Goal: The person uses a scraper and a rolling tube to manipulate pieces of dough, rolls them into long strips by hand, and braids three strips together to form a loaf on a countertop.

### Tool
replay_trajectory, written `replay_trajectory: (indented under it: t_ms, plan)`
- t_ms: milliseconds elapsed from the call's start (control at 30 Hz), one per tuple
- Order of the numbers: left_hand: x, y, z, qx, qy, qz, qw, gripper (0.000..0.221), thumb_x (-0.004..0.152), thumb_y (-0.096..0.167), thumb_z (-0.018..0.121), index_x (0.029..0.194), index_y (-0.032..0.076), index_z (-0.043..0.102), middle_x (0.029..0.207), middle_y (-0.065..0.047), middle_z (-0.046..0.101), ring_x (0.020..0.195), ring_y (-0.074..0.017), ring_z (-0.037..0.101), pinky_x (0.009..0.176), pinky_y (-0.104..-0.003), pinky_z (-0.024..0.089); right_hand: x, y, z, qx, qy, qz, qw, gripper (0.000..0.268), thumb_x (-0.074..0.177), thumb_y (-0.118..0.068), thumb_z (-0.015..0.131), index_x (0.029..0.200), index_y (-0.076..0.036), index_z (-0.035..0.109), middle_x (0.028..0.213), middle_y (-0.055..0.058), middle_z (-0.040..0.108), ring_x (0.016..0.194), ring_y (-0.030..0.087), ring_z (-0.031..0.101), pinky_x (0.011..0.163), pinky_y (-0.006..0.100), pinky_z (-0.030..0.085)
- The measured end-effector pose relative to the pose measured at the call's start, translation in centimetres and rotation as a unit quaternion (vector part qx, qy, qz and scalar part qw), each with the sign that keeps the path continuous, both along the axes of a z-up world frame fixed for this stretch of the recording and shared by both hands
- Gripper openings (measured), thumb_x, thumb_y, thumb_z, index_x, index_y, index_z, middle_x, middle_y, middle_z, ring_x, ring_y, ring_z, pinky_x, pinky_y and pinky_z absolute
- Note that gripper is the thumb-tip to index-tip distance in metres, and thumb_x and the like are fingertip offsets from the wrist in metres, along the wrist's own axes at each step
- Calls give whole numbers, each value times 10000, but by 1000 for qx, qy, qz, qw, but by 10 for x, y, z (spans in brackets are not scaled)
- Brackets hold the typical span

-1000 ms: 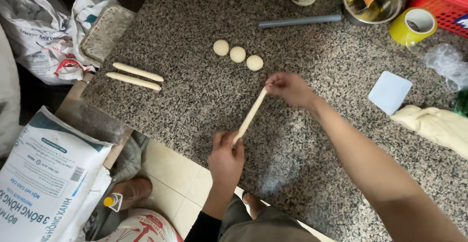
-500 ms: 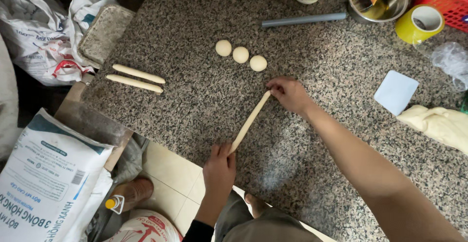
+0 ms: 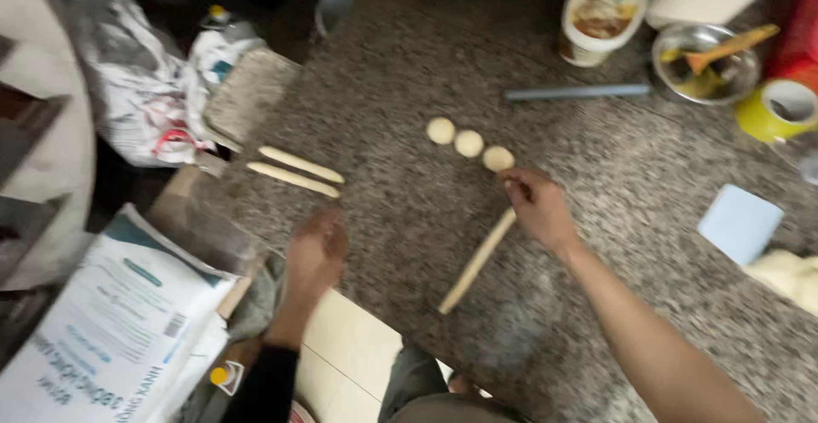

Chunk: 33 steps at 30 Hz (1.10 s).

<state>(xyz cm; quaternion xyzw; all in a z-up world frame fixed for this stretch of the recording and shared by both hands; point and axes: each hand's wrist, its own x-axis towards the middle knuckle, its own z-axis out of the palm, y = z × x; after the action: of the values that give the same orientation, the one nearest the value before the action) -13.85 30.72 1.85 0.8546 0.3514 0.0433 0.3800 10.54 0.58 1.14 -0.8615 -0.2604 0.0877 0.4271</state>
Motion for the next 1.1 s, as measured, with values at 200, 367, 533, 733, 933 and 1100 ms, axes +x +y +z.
replay_trajectory:
  t_ms: [200,367,533,733,933,1100]
  plan:
    - [60,168,-15,236,-27,-82,968,311,944,109,640,1251,93,688,1131,-218,709,1075,-456,636,907,-547,530,-22,84,36,-10,134,16,991,282,1037,-190,612,1280,-103,726,848,141,721,675,193,572,611,375,482]
    - [94,226,-40,194,140,-101,966,413,852,87,685,1265,105,673,1110,-204,703,1052,-411,679,892,-528,565,-30,135,27,84,141,78,983,266,1017,-187,608,1240,-73,698,1004,44,769,840,102,687,737,294,557]
    - [101,230,-32,281,148,-153,936,288,742,171,836,1013,123,751,1087,-206,672,1028,-415,642,827,-484,577,-34,151,16,52,171,59,982,290,1005,-210,617,1258,-98,704,1000,44,771,875,108,701,776,283,566]
    - [101,205,-10,-19,111,-101,988,274,866,141,678,1134,134,622,1029,-144,731,886,-295,764,767,-400,665,-40,152,7,3,211,28,977,289,1019,-221,611,1271,-120,712,989,43,767,799,127,657,722,310,554]
    - [103,150,32,166,-75,-178,967,305,865,157,743,1151,58,706,951,-192,743,822,-326,730,719,-447,594,-46,130,-12,172,270,55,946,303,1036,-231,572,1254,-48,675,1250,33,685,965,112,720,832,306,615]
    - [101,50,139,7,-85,-239,967,362,926,234,723,1260,98,687,915,-110,775,717,-211,740,630,-351,569,-57,81,25,140,333,9,932,417,1046,-335,530,1376,-99,624,1307,96,708,1106,136,680,925,328,558]
